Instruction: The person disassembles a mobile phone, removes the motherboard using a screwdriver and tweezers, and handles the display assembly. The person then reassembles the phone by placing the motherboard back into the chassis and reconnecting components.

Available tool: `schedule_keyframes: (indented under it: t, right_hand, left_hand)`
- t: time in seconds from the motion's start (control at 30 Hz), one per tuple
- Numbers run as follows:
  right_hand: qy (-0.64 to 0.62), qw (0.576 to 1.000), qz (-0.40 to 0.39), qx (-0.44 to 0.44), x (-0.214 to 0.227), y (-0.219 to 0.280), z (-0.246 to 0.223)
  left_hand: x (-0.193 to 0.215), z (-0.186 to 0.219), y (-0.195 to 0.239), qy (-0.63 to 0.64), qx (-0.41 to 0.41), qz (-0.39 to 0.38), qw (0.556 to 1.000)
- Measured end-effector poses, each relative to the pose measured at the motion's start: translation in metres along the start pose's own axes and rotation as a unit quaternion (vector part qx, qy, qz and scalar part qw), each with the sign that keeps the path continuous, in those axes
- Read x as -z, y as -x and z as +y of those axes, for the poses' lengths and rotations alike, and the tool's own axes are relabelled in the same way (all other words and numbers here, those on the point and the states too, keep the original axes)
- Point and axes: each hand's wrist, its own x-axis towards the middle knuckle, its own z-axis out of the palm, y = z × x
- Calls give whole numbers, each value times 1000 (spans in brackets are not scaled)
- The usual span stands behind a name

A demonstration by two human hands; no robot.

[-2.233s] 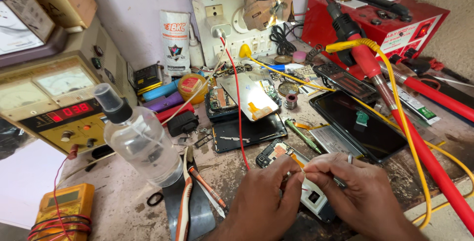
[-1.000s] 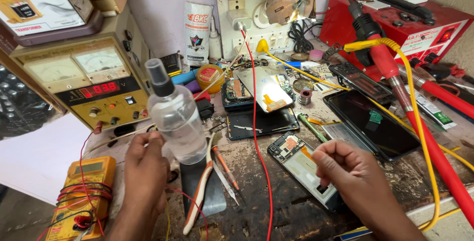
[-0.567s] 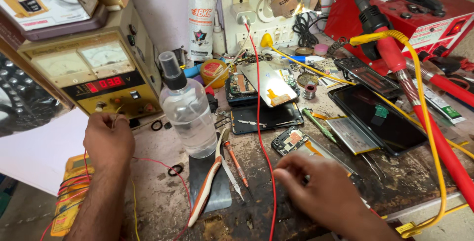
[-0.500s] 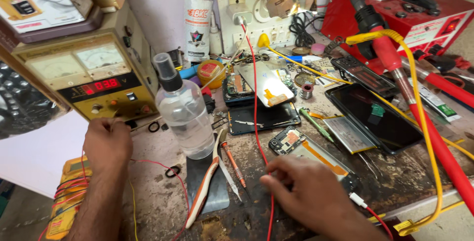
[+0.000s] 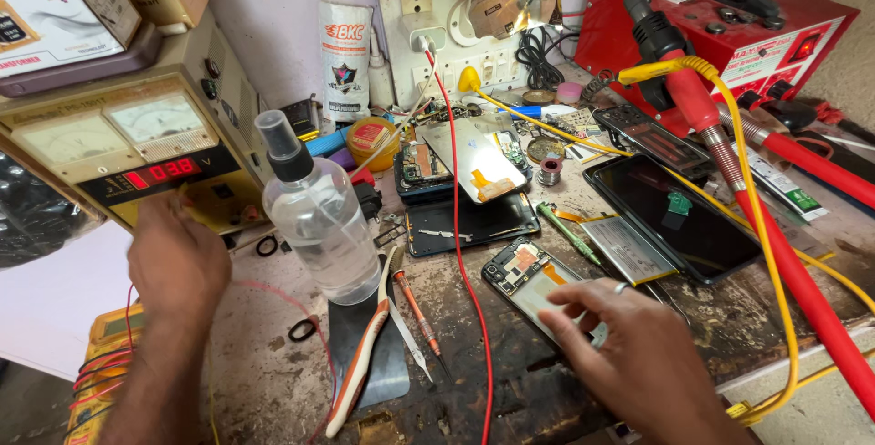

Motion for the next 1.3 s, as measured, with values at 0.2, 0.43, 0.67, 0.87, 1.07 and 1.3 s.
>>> schedule_keyframes:
  t: [0.2, 0.43, 0.67, 0.87, 1.07, 1.3]
  right_hand:
    - [-21, 998, 14, -54, 12, 0, 13]
    - [-24, 999, 46, -9, 12, 3, 23]
    - [19, 996, 79, 28, 9, 8, 64]
    - [77, 971, 106, 199, -6, 16, 98]
    - [45, 977, 98, 185, -19, 15, 95]
    - [16, 994, 102, 24, -22, 20, 88]
  left_hand:
    - [14, 22, -33, -27, -125, -11, 992]
    - [30, 45, 2, -133, -58, -109, 983]
    - [63, 83, 35, -50, -192, 22, 980]
    - [63, 166, 120, 121, -394, -101, 906]
    - [4, 215, 130, 261, -238, -421, 835]
    - [-33, 213, 145, 358, -155, -250, 886]
